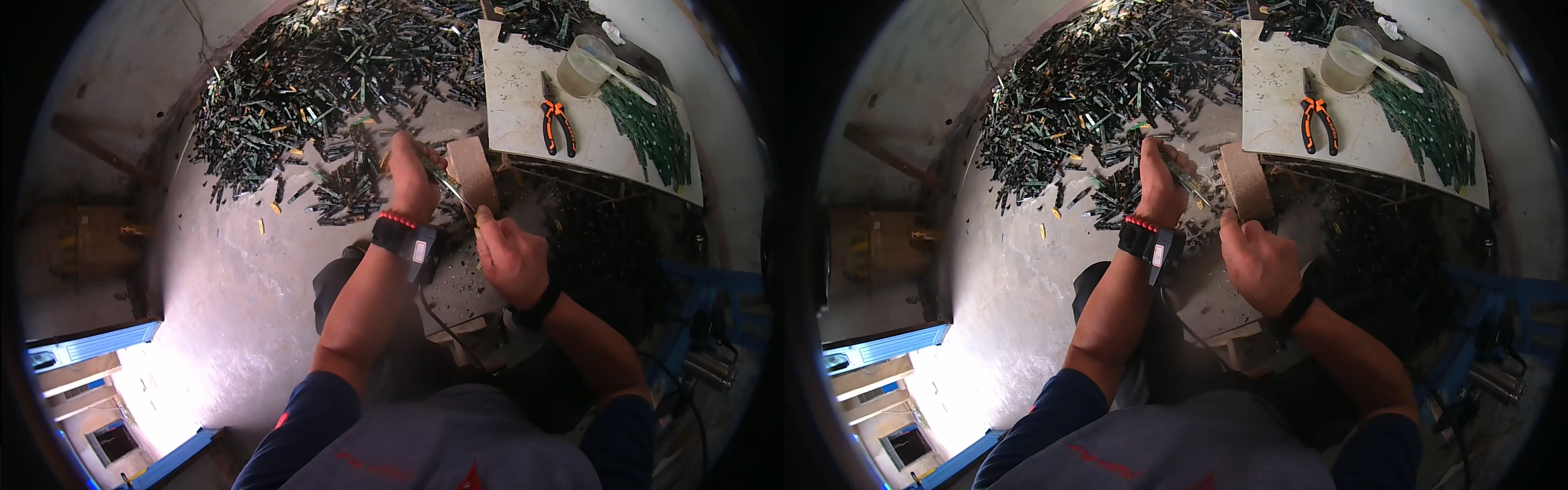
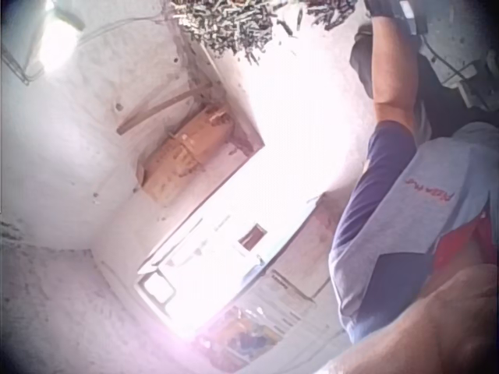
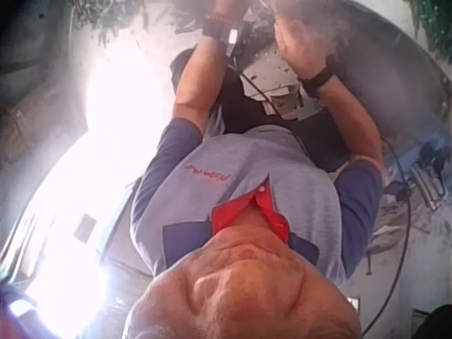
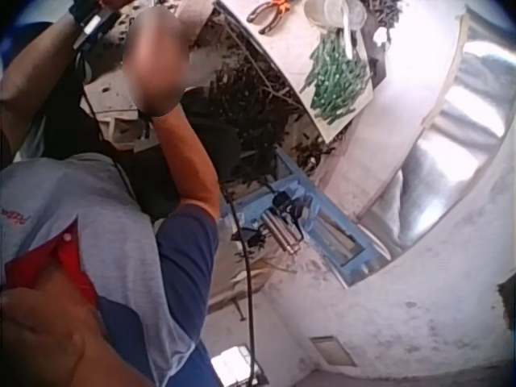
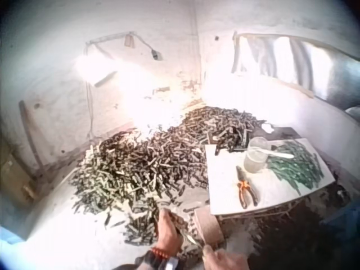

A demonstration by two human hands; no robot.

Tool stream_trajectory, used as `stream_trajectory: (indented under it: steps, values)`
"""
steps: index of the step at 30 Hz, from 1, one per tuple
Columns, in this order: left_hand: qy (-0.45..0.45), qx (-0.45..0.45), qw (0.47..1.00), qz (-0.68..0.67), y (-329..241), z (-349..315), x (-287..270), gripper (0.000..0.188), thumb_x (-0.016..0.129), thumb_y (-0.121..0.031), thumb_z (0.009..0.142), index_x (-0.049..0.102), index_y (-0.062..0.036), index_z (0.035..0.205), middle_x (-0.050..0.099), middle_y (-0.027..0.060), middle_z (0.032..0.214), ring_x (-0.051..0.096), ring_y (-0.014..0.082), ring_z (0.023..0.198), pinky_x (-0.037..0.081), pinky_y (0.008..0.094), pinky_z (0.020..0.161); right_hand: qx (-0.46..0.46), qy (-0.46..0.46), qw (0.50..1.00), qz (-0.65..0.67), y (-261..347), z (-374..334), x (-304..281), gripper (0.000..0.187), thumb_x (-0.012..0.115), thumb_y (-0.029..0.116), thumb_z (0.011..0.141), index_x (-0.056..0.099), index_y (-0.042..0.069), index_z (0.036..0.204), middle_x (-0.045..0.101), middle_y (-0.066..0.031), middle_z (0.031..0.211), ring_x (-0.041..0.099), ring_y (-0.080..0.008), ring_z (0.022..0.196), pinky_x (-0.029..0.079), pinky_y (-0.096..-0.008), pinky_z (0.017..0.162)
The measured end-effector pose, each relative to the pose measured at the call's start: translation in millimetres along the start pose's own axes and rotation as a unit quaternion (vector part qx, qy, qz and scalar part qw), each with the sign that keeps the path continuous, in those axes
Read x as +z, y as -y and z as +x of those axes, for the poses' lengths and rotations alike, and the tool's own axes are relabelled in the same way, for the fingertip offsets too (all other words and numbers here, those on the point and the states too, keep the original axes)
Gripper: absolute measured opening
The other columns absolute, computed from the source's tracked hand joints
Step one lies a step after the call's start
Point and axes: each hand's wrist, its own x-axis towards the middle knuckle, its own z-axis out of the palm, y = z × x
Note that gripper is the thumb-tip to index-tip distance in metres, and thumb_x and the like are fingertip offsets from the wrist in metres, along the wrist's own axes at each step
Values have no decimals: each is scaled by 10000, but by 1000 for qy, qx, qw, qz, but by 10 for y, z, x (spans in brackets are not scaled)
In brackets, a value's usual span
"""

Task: The person sits on the floor and uses pliers and a screwdriver to strip components from green circuit boards. The person repeatedly picks up boards, removes parts, and places the stripped boards on a nearby table.

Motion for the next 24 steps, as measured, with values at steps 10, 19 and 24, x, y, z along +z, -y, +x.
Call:
stream_trajectory:
  steps: [10, 19, 24]
  values:
    - [4, -36, 999, 18, -1, 31, -123, 250, 445, -323, 883, 406, -128, 732, 379, 12, 587, 376, 152, 508, 316, 308, 453, 357, 194, 664, 628, -165, 253, -272, 161, 498, 140, 916, 534, 34, 1032, 540, -43, 717, 403, -42, 488, 291, -178, 405]
    - [13, -22, 998, 60, 100, -7, -45, 262, 452, -295, 872, 396, -129, 678, 376, 4, 541, 368, 153, 462, 343, 312, 452, 73, -34, 979, 188, -31, 100, 4, 157, 578, 57, 812, 567, 24, 965, 592, -187, 773, 598, -341, 681, 470, -362, 588]
    - [32, -75, 995, 53, 194, -117, -30, 264, 460, -306, 837, 419, -94, 684, 434, 48, 537, 430, 183, 444, 380, 312, 433, 79, -24, 968, 235, -42, 153, -48, 136, 577, 34, 802, 559, 8, 934, 596, -201, 780, 588, -379, 709, 470, -354, 589]
